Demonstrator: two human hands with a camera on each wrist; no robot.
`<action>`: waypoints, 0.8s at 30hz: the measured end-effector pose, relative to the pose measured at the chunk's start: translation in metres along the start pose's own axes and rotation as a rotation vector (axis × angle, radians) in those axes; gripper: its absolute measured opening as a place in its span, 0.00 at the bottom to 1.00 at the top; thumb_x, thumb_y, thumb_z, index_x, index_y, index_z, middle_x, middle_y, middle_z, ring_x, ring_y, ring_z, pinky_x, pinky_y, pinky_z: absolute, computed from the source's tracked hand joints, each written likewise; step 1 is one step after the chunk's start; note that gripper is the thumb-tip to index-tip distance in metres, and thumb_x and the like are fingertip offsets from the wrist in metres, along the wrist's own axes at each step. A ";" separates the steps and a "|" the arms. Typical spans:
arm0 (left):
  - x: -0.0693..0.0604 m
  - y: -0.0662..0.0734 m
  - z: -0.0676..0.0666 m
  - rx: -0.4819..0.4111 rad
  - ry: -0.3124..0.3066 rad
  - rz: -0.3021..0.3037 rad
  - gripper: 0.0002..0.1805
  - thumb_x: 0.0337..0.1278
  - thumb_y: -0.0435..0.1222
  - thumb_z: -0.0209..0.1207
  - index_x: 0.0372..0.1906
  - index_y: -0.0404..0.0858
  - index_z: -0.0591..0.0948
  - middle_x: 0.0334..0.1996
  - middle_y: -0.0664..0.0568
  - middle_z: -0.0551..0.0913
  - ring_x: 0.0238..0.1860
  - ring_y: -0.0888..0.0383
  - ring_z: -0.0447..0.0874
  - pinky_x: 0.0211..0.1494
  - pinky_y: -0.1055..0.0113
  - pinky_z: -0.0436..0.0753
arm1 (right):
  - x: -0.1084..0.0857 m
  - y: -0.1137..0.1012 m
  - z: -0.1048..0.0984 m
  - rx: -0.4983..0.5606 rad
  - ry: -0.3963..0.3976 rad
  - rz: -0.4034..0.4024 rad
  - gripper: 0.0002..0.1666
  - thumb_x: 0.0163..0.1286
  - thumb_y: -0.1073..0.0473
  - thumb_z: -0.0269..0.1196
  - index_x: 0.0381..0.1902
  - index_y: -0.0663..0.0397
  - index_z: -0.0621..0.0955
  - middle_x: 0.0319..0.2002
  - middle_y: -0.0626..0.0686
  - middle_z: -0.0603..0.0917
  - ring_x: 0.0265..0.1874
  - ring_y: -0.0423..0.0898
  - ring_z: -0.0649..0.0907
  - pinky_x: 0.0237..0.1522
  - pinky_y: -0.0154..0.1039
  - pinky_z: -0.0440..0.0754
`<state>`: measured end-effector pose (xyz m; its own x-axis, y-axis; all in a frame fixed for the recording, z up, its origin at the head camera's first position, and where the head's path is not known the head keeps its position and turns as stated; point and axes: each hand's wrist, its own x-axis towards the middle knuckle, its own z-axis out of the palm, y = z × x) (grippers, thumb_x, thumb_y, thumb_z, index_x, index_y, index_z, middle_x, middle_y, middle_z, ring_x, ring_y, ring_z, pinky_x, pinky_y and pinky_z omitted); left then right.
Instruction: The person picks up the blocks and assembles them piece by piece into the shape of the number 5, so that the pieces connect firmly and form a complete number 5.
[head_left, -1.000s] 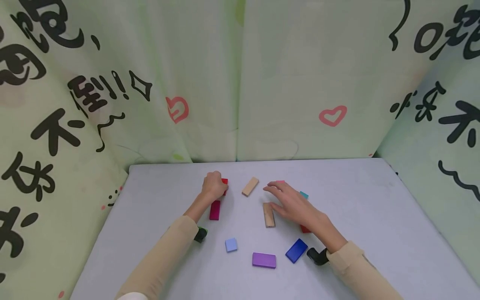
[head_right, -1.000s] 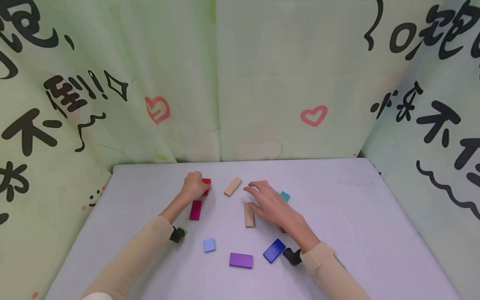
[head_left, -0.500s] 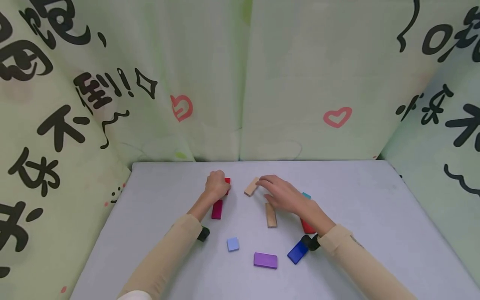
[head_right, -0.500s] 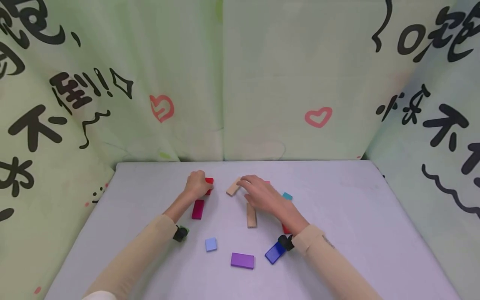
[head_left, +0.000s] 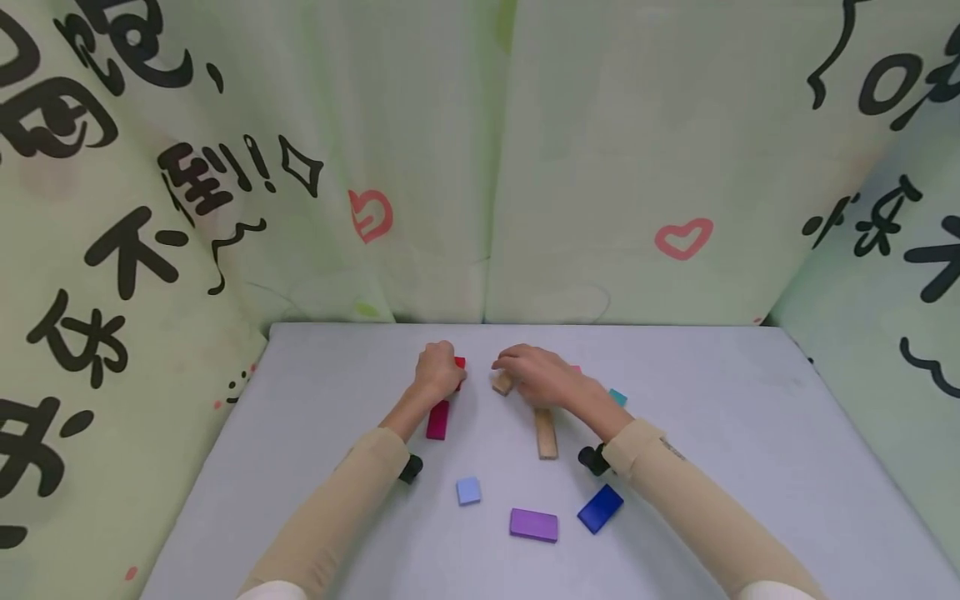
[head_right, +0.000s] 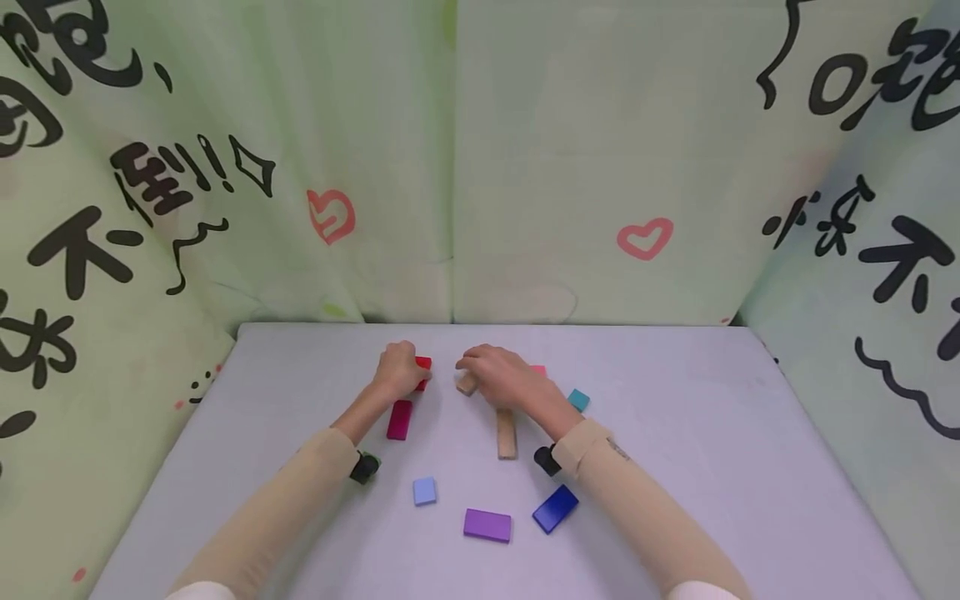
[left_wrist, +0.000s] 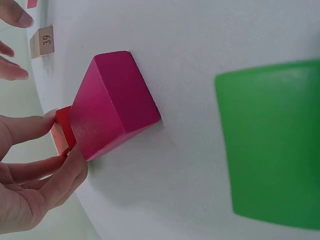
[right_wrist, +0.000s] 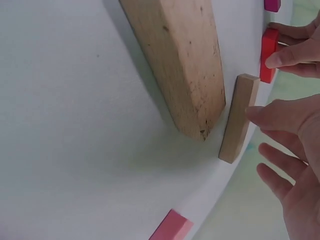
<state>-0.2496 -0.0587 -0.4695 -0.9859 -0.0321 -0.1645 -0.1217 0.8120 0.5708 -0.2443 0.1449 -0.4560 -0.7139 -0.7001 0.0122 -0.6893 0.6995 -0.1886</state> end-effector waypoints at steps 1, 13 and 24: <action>0.000 0.000 0.000 0.001 -0.001 -0.003 0.13 0.63 0.32 0.67 0.46 0.28 0.80 0.40 0.39 0.83 0.37 0.48 0.82 0.43 0.57 0.89 | 0.002 0.000 0.001 0.006 -0.011 0.002 0.21 0.69 0.74 0.61 0.58 0.58 0.84 0.61 0.59 0.83 0.64 0.57 0.80 0.63 0.53 0.80; 0.000 0.000 0.001 0.015 -0.008 0.005 0.12 0.63 0.32 0.67 0.46 0.28 0.81 0.36 0.40 0.83 0.33 0.50 0.81 0.37 0.60 0.88 | 0.014 0.005 0.010 0.047 -0.075 0.007 0.18 0.70 0.73 0.61 0.54 0.56 0.87 0.55 0.55 0.87 0.59 0.54 0.83 0.61 0.51 0.82; -0.001 -0.001 0.001 0.009 0.003 0.028 0.12 0.62 0.31 0.67 0.45 0.27 0.80 0.36 0.39 0.83 0.33 0.49 0.82 0.37 0.59 0.88 | 0.014 0.010 0.012 0.050 -0.048 -0.006 0.15 0.68 0.71 0.67 0.50 0.55 0.88 0.46 0.52 0.88 0.48 0.50 0.85 0.52 0.47 0.86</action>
<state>-0.2484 -0.0590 -0.4713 -0.9892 -0.0112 -0.1464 -0.0933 0.8178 0.5679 -0.2594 0.1404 -0.4700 -0.7021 -0.7113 -0.0331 -0.6857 0.6880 -0.2377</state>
